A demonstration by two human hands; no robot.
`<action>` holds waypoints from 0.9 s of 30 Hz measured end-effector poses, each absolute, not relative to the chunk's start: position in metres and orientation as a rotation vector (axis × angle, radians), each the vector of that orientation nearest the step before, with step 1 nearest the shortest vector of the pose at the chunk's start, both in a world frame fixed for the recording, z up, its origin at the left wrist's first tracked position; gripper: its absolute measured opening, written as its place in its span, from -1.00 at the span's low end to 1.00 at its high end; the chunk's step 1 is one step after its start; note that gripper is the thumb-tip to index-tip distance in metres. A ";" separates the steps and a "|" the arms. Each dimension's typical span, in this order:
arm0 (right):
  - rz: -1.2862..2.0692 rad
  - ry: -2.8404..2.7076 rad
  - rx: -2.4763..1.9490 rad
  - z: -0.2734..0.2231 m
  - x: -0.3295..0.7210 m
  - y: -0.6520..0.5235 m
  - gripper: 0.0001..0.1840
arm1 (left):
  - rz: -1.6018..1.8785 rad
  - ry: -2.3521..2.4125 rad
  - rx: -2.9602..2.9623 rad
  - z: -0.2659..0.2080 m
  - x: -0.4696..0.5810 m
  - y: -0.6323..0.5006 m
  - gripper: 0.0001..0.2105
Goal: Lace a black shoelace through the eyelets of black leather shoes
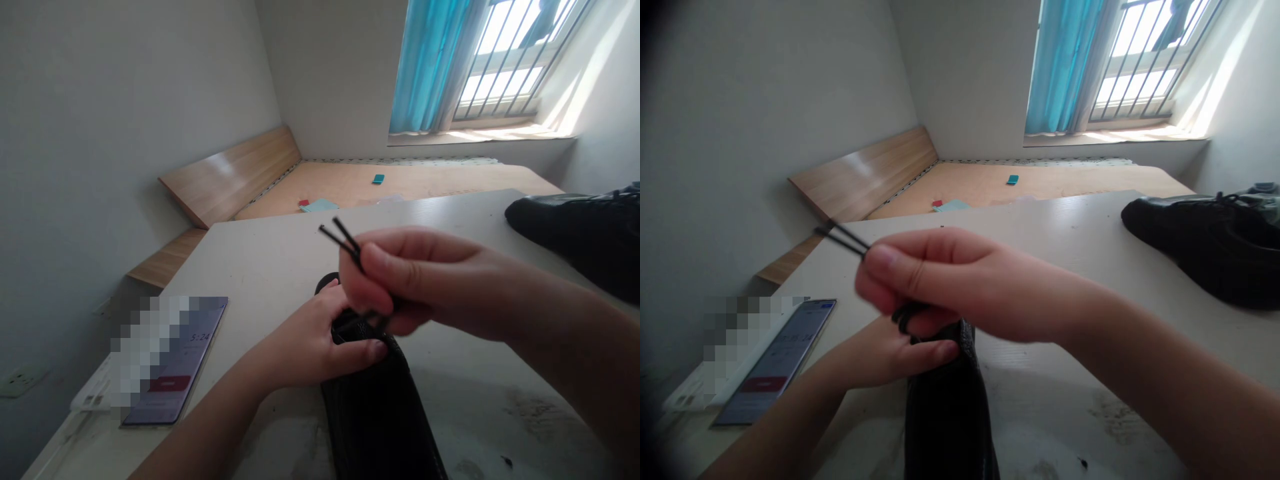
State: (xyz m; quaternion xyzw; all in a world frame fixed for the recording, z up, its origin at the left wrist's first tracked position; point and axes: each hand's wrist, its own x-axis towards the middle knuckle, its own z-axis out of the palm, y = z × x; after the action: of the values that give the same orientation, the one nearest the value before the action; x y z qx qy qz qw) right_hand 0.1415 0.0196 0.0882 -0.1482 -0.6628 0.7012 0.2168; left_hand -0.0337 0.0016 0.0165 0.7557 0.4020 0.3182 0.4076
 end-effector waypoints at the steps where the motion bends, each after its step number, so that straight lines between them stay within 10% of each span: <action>1: 1.883 -1.785 -0.498 0.087 0.142 0.025 -0.60 | 0.742 0.990 1.916 0.016 -0.035 0.001 -0.61; 13: 0.748 -2.050 -1.046 0.070 0.142 0.057 -0.68 | 0.922 0.987 1.413 0.013 -0.037 0.008 -0.78; 20: 1.898 -1.472 -0.822 0.073 0.143 0.056 -0.68 | 1.224 1.009 1.596 0.010 -0.031 -0.002 -0.74; 27: 2.021 -1.300 -0.849 0.070 0.139 0.059 -0.69 | 1.171 1.157 2.024 0.015 -0.032 -0.004 -0.90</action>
State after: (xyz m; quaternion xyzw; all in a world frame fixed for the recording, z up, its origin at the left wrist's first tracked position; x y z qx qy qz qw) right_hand 0.1393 0.0590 0.0696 -0.3187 -0.4880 0.7583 0.2922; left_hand -0.0324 -0.0043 0.0149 0.7485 0.4278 0.4330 0.2632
